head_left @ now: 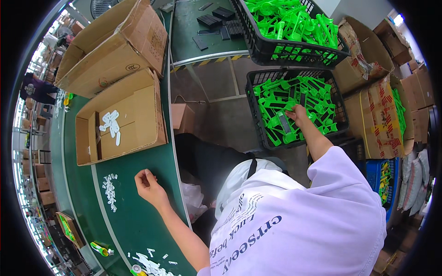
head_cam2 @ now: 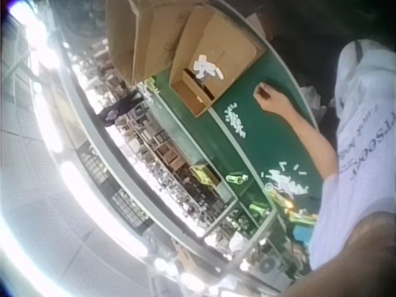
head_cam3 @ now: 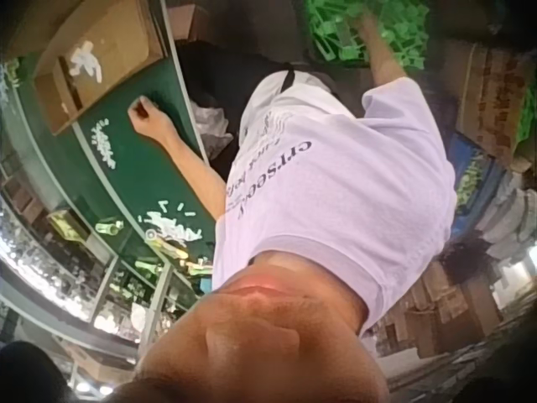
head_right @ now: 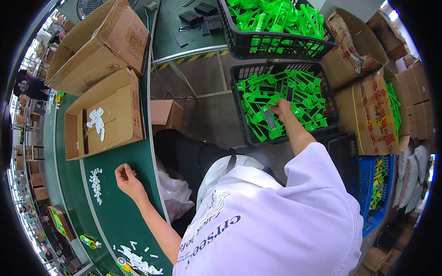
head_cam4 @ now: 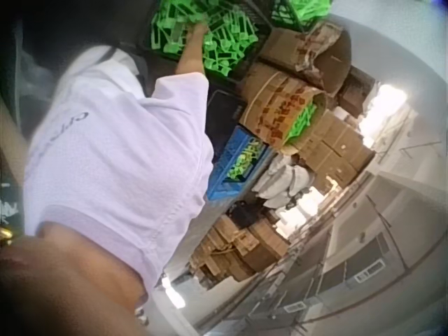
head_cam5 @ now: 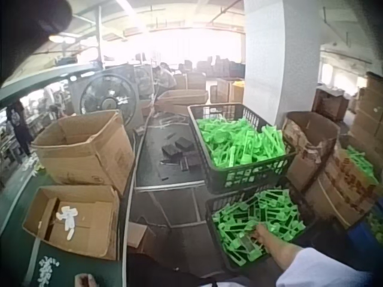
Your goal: The person assembles a handheld flashlight by hand, fitting internal circuitry, a reflector cone, and a plastic chassis into the flashlight housing.
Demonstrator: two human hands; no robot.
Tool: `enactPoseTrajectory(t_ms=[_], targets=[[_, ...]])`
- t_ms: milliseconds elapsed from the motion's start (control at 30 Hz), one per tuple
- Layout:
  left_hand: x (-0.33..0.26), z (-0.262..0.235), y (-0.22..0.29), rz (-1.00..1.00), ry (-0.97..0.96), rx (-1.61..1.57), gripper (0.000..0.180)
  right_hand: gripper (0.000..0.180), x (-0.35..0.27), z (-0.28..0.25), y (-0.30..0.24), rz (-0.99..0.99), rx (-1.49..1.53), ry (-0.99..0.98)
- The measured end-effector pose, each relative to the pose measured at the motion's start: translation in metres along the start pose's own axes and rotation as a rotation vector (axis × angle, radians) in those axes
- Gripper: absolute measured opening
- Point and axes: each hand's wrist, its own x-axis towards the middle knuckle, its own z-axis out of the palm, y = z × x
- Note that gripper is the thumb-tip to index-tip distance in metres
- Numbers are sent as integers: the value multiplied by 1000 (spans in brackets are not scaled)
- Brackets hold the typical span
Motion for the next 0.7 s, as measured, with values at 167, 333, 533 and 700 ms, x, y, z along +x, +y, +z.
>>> enactPoseTrajectory(t_ms=[167,333,533,700], targets=[[0,-1,-2,-14,12,-31,12,28,-2,0,17,285,-28,-46],[1,-1,-1,-26,0,-12,12,22,-62,47,-19,78,-1322,-295],[0,-3,2,-12,3,21,12,13,-182,168,-178,-1087,-692,-454],[0,-2,1,1,-20,19,12,32,-151,187,-331,-1155,-1202,131]])
